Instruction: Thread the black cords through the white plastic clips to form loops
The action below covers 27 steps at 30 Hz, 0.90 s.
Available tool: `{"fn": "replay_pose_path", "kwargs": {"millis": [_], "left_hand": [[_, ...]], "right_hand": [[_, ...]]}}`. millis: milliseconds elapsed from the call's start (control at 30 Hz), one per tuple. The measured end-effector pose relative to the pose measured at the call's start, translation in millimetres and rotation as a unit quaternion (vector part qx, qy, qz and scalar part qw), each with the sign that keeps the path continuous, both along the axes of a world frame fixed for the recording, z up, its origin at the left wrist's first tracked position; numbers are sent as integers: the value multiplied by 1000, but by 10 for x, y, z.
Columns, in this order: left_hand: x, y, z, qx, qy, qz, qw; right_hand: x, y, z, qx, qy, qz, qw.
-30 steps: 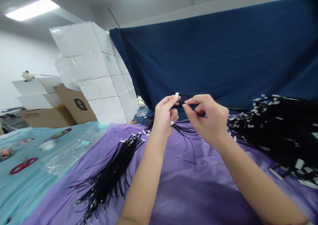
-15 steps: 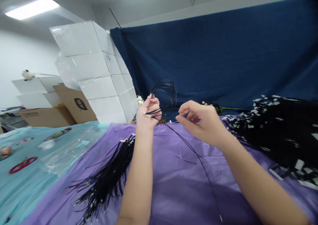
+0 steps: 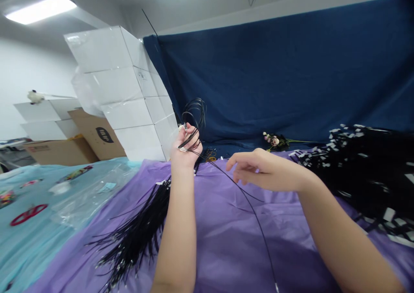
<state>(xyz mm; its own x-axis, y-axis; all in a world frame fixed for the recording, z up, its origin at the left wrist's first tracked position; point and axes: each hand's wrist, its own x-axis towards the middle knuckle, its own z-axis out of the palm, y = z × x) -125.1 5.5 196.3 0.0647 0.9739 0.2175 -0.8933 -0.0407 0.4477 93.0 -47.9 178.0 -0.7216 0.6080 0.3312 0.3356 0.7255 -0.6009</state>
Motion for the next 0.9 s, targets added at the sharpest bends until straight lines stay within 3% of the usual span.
{"fn": "replay_pose_path", "kwargs": {"millis": [267, 600, 767, 900], "left_hand": [[-111, -4, 40, -13, -24, 2, 1000], [-111, -13, 40, -22, -49, 0, 999], [-121, -9, 25, -1, -29, 17, 999], [-110, -24, 35, -14, -40, 19, 999]], "right_hand": [[45, 42, -40, -34, -59, 56, 996], [-21, 69, -70, -58, -116, 76, 989], [37, 62, -13, -23, -68, 51, 996], [182, 43, 53, -65, 70, -3, 995]]}}
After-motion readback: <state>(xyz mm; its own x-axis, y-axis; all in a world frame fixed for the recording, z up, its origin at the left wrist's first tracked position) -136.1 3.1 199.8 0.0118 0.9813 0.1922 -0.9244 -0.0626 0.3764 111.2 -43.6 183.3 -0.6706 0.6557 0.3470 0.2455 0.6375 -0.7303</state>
